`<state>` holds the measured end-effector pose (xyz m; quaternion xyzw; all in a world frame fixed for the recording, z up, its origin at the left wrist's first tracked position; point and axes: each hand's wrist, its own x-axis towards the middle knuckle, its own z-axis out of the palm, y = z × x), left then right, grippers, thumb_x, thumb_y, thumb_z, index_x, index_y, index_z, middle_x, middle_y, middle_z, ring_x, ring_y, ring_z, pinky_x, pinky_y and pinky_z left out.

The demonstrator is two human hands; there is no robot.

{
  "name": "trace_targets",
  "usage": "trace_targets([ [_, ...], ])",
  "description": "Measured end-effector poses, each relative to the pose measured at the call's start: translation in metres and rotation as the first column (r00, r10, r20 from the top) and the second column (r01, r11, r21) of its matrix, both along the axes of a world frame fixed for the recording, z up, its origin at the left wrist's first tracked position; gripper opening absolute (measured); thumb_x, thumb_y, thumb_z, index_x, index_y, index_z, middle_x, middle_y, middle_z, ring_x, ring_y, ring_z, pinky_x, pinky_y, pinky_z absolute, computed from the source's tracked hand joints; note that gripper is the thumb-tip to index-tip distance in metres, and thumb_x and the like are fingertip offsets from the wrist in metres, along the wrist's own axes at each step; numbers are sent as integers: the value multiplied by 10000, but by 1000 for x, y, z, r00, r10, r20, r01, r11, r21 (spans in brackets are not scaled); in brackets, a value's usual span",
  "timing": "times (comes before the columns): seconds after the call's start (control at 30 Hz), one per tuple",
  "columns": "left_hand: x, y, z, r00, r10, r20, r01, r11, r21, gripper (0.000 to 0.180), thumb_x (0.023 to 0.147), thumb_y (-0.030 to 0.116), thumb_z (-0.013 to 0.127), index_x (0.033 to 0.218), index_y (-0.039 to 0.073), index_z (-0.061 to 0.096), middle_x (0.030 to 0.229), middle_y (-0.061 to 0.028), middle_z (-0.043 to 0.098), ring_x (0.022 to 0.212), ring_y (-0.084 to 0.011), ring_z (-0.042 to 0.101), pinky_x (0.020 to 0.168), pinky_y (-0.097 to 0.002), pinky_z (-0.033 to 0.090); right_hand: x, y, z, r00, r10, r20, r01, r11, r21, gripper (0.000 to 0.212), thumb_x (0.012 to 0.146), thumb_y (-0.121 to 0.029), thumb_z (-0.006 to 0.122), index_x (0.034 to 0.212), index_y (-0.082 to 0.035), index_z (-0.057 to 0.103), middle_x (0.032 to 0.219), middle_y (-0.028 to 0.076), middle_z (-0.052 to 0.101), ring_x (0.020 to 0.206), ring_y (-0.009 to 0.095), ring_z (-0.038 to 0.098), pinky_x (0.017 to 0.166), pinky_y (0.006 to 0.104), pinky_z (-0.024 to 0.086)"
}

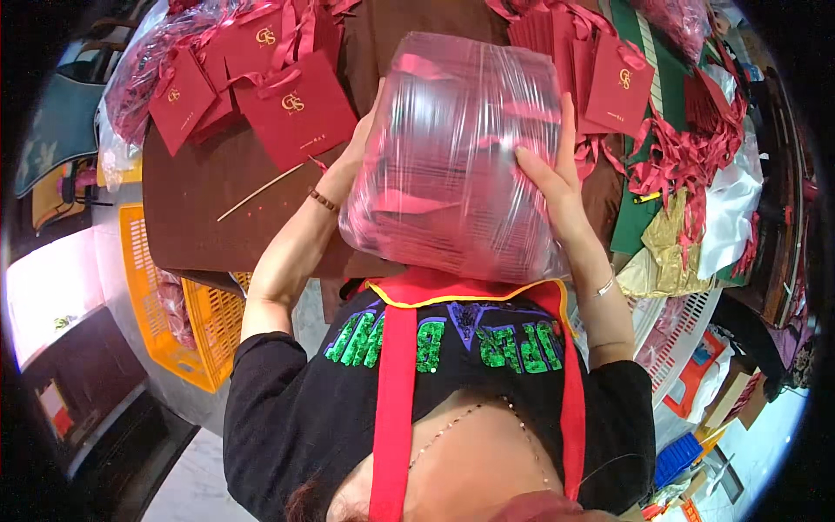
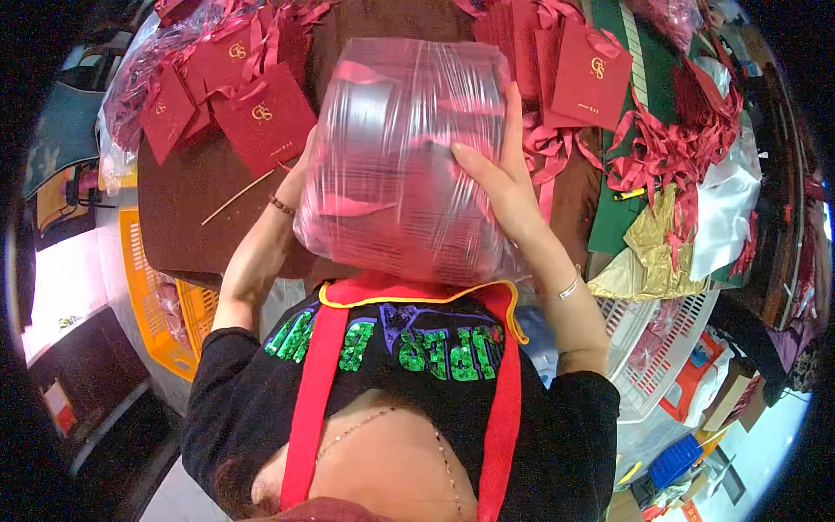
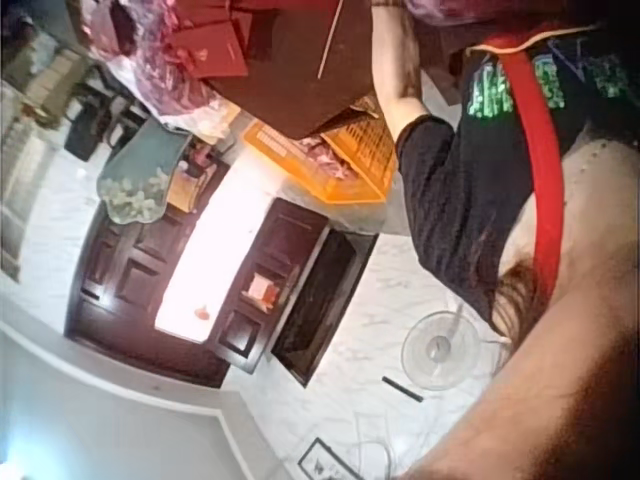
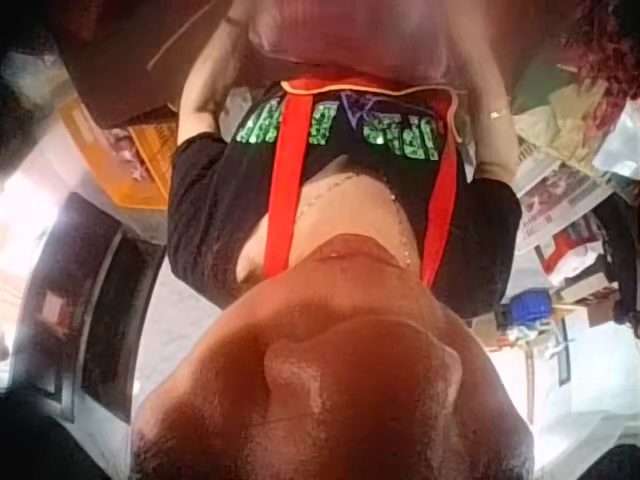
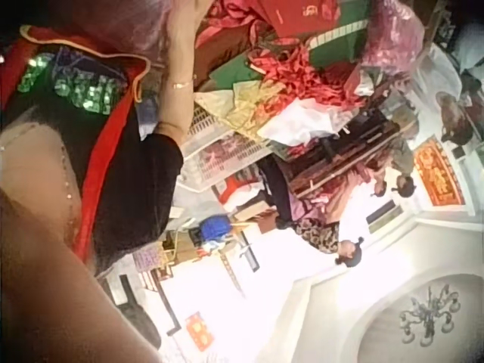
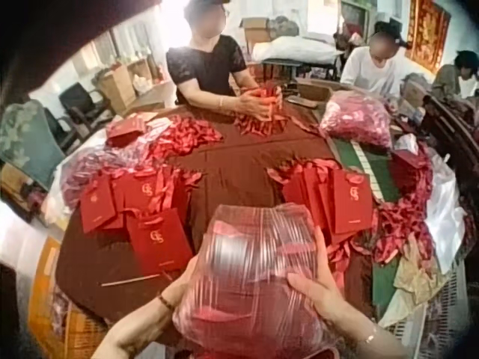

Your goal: Packing small red gift bags into a larger plastic bag and tying it shut.

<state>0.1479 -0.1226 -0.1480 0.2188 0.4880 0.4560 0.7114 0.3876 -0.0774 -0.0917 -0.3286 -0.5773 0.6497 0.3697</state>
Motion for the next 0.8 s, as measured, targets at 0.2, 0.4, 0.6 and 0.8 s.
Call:
trace_targets([
  [0.2, -9, 15, 4, 988, 153, 33, -156, 940, 305, 711, 885, 572, 181, 1393, 120, -27, 1437, -95, 139, 1302, -211, 209, 1051, -327, 235, -1, 21, 9, 1000, -25, 12, 28, 920, -391, 570, 916, -345, 393, 1383, -131, 147, 1297, 80, 347, 1125, 191, 432, 929, 334, 363],
  [0.4, -3, 18, -16, 981, 189, 40, -191, 980, 62, 635, 917, 514, 194, 1400, 133, 40, 1364, -94, 283, 1202, -179, 349, 978, -294, 329, -3, 33, -10, 992, -67, 110, 87, 978, -188, 645, 875, -350, 469, 1361, -32, 187, 1265, 124, 376, 1151, 183, 373, 986, 296, 261],
  [0.6, -4, 18, -14, 967, 192, 167, -174, 978, -112, 615, 924, 501, 214, 1360, 68, 243, 1213, -87, 462, 1069, -151, 473, 930, -279, 379, -6, 31, -8, 990, -125, 62, 138, 952, -273, 648, 862, -337, 471, 1353, -10, 203, 1283, 120, 360, 1173, 188, 356, 994, 300, 249],
  [0.8, -6, 21, -12, 945, 223, 240, -231, 973, 5, 656, 899, 533, 278, 1312, 25, 312, 1231, -101, 456, 1099, -173, 470, 930, -304, 389, -1, 48, -10, 992, -98, 78, 112, 973, -200, 641, 892, -366, 402, 1364, -4, 162, 1365, 114, 270, 1261, 196, 252, 1041, 312, 171],
])
